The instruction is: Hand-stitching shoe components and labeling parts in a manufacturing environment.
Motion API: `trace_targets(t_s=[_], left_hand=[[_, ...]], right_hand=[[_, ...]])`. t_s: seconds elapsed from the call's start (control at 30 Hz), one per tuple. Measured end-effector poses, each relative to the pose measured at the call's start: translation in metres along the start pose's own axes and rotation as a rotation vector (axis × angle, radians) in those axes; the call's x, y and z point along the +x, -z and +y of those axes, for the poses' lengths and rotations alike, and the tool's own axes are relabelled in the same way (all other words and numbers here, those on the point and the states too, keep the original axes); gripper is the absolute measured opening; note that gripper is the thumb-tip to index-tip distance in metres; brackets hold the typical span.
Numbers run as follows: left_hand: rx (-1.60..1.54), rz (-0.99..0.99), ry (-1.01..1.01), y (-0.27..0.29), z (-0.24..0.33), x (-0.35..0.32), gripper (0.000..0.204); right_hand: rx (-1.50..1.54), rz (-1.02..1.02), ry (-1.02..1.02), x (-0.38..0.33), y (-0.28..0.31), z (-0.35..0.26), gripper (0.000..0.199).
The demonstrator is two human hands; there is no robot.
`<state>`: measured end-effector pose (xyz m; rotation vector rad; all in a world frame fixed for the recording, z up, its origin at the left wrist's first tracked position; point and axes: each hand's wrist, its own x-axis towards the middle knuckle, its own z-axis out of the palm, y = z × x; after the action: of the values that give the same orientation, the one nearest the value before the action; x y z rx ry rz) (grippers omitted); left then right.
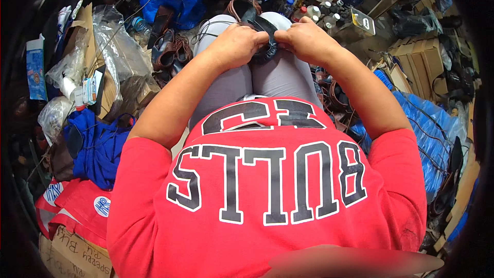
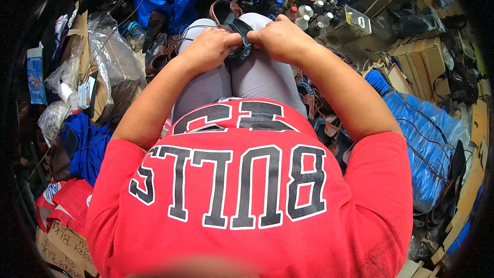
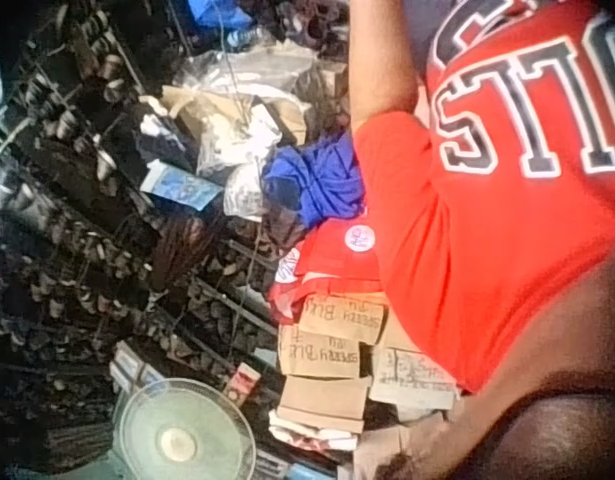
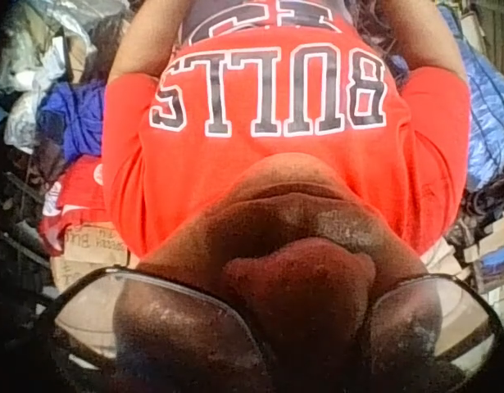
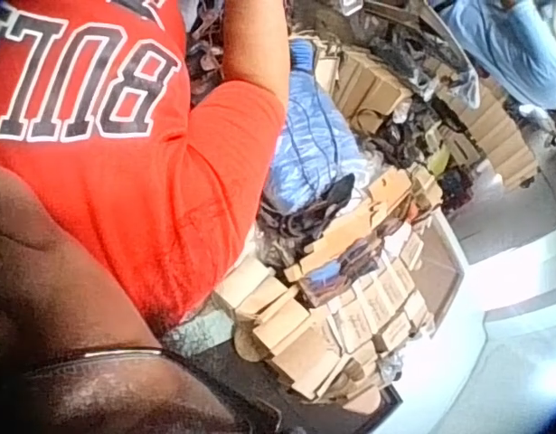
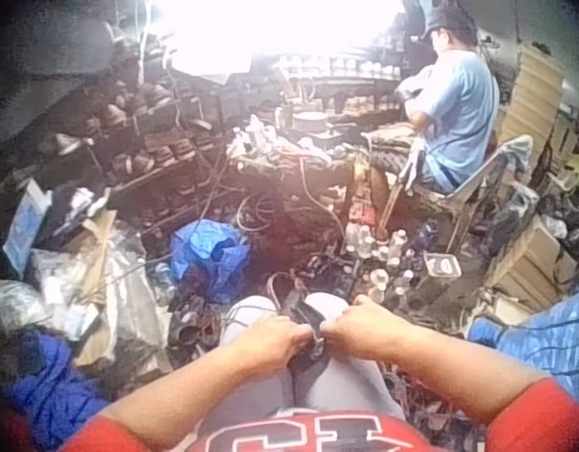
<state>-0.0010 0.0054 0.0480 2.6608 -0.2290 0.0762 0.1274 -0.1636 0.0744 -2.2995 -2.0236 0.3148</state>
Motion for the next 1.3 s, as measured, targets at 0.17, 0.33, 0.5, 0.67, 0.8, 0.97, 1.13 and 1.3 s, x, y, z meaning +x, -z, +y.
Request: trace_targets(t_s=[0.17,0.33,0.5,0.67,0.8,0.97,1.13,1.3], left_hand=[[0.219,0.085,-0.103,0.015,-0.009,-0.031,0.006],[-0.162,0.258,0.41,0.06,-0.059,-0.12,0.006],[-0.885,0.518,0.184,0.107,-0.003,-0.064,0.011],[-1.507,0.071,-0.152,0.071,0.067,-0.021,0.022],[-0.241,0.131,-0.002,0.056,0.033,-0.068,0.011],[0.171,0.486,0.454,0.148,-0.081,-0.19,0.013],[0.972,0.713,1.14,0.325,-0.108,-0.37,0.032],[0.557,0.618,1.198,0.263,-0.108,-0.274,0.03]], right_hand=[[0.085,0.025,0.0,-0.018,-0.016,0.025,0.007],[0.868,0.199,-0.54,-0.093,-0.038,0.089,0.011],[1.814,0.688,-0.12,-0.032,0.0,0.06,0.017],[2.153,0.22,0.429,0.009,0.033,-0.013,0.023],[0.932,0.062,-0.065,-0.032,0.014,-0.021,0.026],[0.647,0.238,-0.65,-0.15,-0.049,0.097,0.024],[0.029,0.237,-1.23,-0.343,-0.061,0.209,0.028],[-0.009,-0.248,-1.15,-0.348,-0.088,0.219,0.031]])
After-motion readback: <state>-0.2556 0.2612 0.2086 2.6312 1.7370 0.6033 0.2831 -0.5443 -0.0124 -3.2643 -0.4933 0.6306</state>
